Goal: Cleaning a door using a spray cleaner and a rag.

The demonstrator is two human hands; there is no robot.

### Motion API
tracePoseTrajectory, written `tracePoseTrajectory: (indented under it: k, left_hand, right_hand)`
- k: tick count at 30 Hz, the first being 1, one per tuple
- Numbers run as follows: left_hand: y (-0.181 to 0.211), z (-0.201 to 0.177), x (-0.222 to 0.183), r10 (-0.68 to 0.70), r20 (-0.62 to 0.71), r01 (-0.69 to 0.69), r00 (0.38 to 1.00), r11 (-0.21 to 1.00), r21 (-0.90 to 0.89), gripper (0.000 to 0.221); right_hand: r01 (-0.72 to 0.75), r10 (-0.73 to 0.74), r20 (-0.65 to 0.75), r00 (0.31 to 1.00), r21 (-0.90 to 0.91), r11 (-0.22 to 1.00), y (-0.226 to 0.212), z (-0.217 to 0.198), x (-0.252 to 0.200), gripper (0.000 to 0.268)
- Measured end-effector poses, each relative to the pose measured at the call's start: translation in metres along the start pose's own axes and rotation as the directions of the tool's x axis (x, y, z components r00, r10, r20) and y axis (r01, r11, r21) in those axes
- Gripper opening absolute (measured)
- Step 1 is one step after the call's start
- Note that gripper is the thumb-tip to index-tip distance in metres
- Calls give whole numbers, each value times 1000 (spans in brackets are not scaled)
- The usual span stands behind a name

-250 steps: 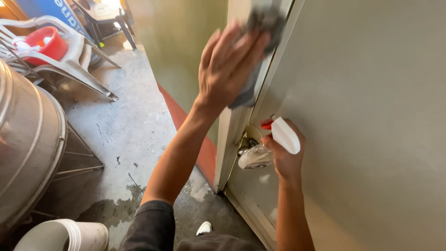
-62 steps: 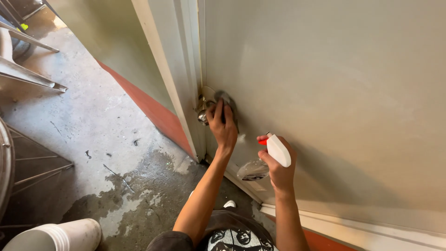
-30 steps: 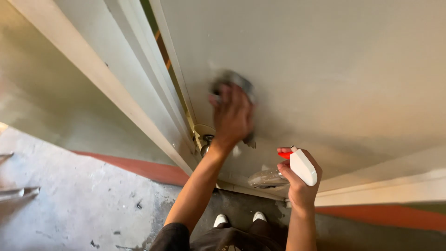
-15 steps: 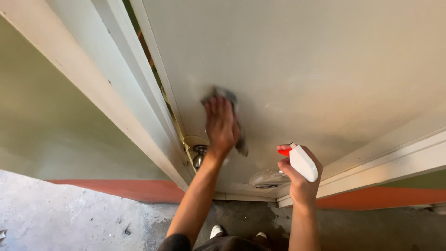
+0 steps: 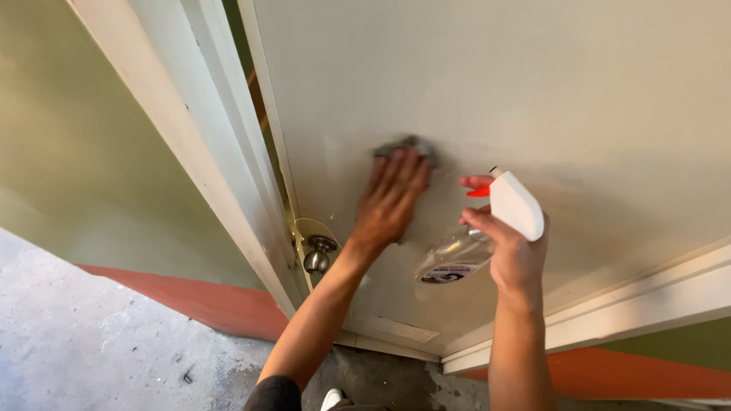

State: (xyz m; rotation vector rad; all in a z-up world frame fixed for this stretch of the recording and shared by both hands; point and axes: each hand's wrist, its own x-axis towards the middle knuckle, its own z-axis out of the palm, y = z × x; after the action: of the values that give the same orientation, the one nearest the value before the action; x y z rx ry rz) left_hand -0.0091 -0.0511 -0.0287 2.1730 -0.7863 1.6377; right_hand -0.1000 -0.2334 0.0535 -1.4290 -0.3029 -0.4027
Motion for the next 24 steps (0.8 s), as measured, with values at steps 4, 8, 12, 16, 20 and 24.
tracePoseTrajectory:
  k: [4,8,12,16,20,24]
  left_hand:
    - [-45,-13,2,-229,-144,227,963,973,-30,41]
    - [-57,-42,54,-440,-233,400,868,895,-199,43]
    - [-36,-20,58,-420,-259,368,870,902,-227,42]
    - [1,9,27,-97,-28,95,995,993,-67,47]
    - [10,1,36,294,141,-283,945,954,-98,44]
    - [-23,-10,81,61,50,-62,997,998,19,48]
  right_hand:
    - [20,-20,-6,1000,72,997,-14,-6,18,50]
    - [56,-57,1,998,124,991,-25,-6,34,53]
    - [96,-93,-25,995,168,981,-8,-19,46,38]
    - [98,-88,-59,994,209,973,-27,-10,48,24]
    - [136,-133,-32,991,191,972,-51,-3,36,45]
    - [148,-145,-29,989,179,973,-46,-16,27,61]
